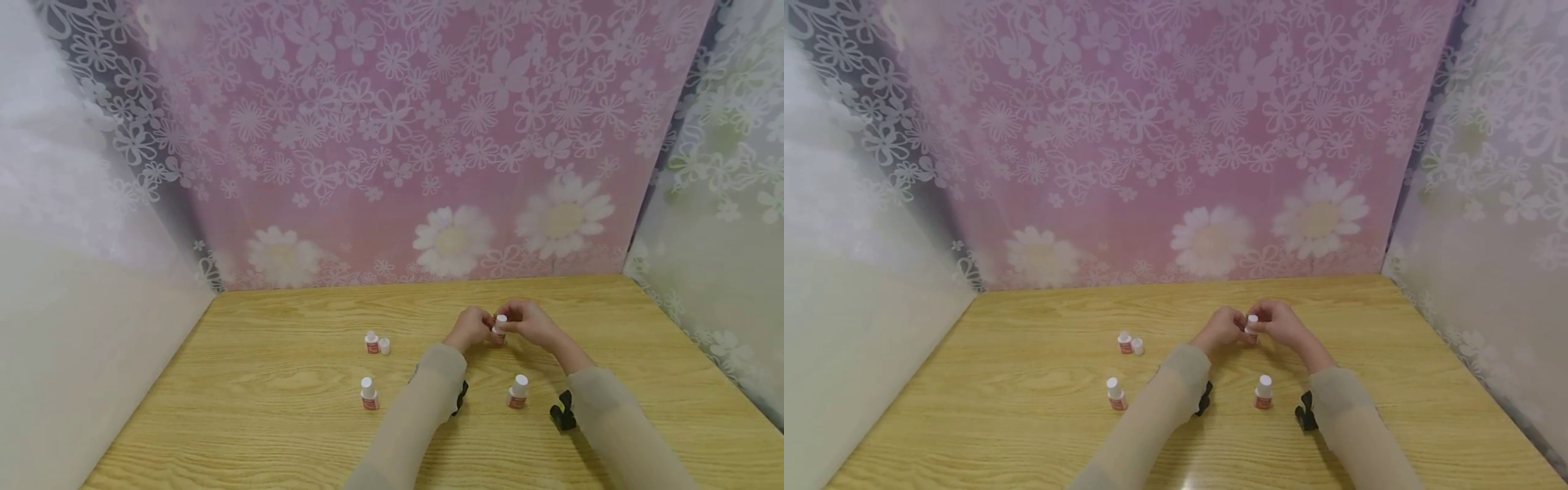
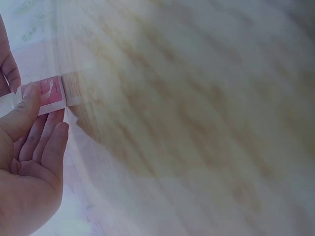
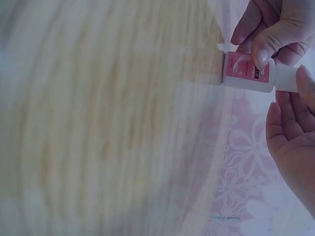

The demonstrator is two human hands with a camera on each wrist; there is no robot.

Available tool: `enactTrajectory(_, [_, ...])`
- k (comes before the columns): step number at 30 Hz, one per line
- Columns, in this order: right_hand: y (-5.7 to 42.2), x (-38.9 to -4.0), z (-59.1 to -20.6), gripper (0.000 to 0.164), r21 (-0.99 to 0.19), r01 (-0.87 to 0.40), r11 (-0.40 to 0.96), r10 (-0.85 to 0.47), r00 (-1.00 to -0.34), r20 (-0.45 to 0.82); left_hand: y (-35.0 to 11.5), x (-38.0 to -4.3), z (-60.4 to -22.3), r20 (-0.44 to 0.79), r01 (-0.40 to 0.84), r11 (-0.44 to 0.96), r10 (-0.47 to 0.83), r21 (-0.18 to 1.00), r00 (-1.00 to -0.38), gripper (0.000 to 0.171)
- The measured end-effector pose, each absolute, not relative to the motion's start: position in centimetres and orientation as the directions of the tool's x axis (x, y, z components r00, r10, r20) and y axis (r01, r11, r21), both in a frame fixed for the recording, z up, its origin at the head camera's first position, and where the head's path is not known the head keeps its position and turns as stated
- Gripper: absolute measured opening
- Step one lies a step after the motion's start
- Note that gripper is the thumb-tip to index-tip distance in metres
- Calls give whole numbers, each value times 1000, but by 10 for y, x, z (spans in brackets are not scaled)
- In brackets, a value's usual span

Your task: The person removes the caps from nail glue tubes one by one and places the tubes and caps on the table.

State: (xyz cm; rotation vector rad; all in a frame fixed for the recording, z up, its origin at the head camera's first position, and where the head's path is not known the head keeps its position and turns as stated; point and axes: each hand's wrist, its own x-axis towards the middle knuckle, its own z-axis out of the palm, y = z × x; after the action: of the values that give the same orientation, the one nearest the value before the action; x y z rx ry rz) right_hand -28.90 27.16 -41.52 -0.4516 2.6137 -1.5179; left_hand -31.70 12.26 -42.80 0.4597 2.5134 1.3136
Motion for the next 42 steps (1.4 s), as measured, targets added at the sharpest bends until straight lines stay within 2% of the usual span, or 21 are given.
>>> enactTrajectory(11, [272, -290, -416, 24, -845, -231, 483, -298, -950, 90, 123, -317, -427, -94, 139, 550, 374, 823, -923, 11])
enactTrajectory(20, [269, -291, -417, 37, -780, -219, 587, -190, -973, 131, 123, -318, -428, -76, 165, 557, 384, 814, -920, 10])
enactTrajectory(26, [268, -291, -420, 33, -751, -213, 625, -160, -977, 144, 123, -321, -434, -66, 173, 558, 381, 812, -922, 9])
enactTrajectory(42, [265, -287, -418, 24, -744, -233, 626, -163, -972, 168, 125, -322, -436, -67, 152, 534, 369, 832, -927, 7])
